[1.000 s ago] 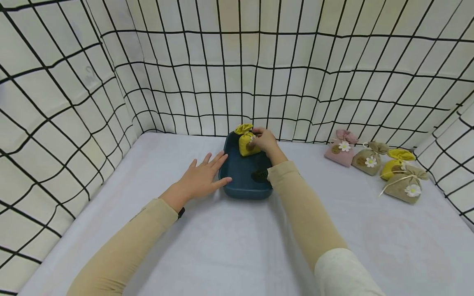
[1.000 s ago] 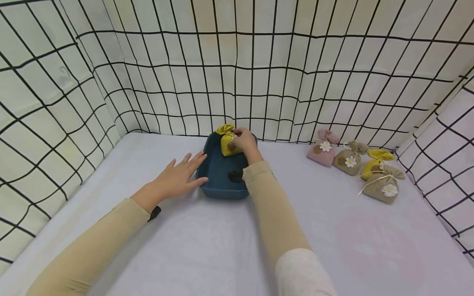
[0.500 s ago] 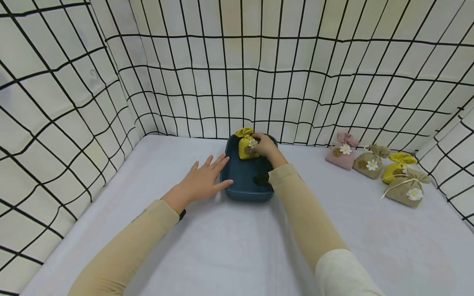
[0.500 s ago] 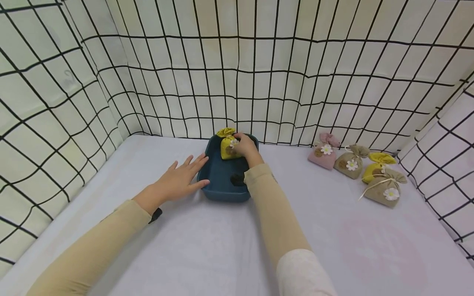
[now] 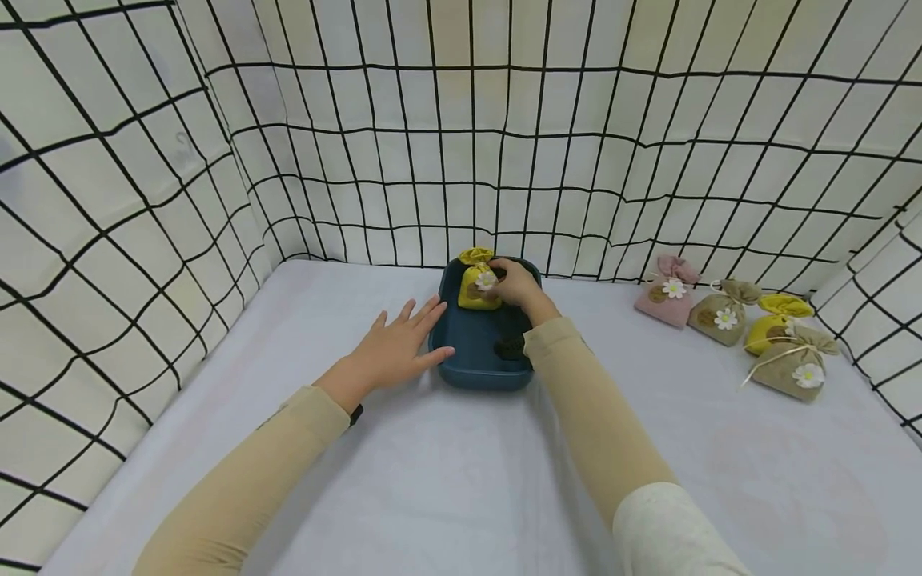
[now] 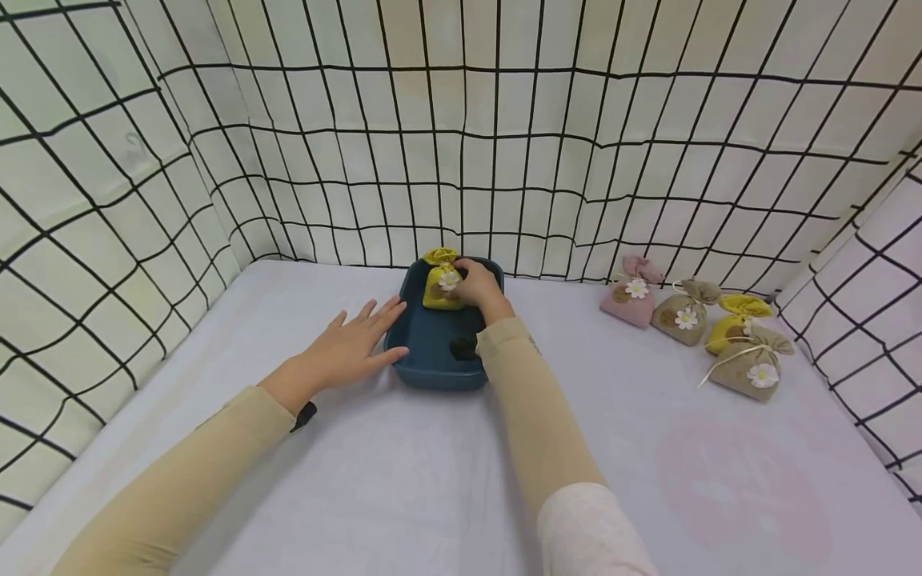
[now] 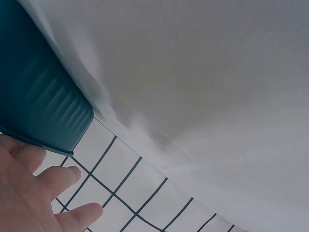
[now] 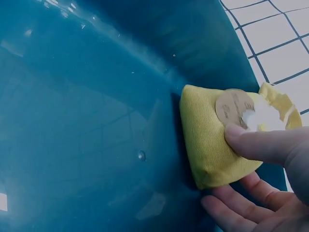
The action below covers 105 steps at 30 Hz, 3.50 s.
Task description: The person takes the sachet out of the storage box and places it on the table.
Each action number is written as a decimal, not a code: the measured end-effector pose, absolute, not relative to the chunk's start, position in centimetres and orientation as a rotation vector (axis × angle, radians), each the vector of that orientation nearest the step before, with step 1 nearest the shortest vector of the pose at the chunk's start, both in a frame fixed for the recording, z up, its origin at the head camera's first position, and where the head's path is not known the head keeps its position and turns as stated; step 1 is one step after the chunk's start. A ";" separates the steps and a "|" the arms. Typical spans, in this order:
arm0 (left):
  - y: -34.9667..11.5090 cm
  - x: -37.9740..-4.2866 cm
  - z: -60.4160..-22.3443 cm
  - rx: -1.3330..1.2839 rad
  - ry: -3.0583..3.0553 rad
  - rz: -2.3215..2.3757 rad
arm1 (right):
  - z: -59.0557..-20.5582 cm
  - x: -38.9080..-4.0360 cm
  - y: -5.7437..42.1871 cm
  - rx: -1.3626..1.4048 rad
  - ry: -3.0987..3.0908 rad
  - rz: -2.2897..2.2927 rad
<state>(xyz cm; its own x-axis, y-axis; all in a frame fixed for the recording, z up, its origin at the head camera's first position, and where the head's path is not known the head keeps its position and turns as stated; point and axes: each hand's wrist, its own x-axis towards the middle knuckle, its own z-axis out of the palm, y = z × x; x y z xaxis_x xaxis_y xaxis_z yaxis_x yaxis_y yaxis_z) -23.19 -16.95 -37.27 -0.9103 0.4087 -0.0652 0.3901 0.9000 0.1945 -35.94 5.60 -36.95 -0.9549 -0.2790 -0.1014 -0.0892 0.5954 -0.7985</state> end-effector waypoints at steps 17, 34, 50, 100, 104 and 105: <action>-16.9 -23.2 -37.1 0.631 2.962 0.260 | -37.3 -36.3 5.8 -0.282 2.497 -1.412; -17.0 -23.0 -37.2 0.634 2.974 0.260 | -36.8 -35.7 5.8 -0.361 2.572 -1.432; -17.0 -23.1 -37.3 0.620 2.972 0.256 | -34.6 -34.9 6.7 -0.408 2.540 -1.567; -16.8 -23.1 -37.3 0.626 2.975 0.253 | -32.9 -29.5 13.6 -0.403 2.458 -1.827; -16.9 -23.1 -37.3 0.635 2.984 0.249 | -32.9 -29.2 14.4 -0.395 2.473 -1.806; -16.9 -23.2 -37.2 0.638 2.984 0.249 | -32.8 -29.1 14.6 -0.392 2.479 -1.798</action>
<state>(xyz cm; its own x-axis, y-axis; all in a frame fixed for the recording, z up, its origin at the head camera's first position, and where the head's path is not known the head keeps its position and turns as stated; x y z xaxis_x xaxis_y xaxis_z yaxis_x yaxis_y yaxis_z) -23.16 -16.87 -37.23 -0.9101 0.4120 -0.0443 0.3989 0.9001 0.1751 -29.06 14.64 -32.83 -0.9663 -0.2353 0.1042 -0.1722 0.2903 -0.9413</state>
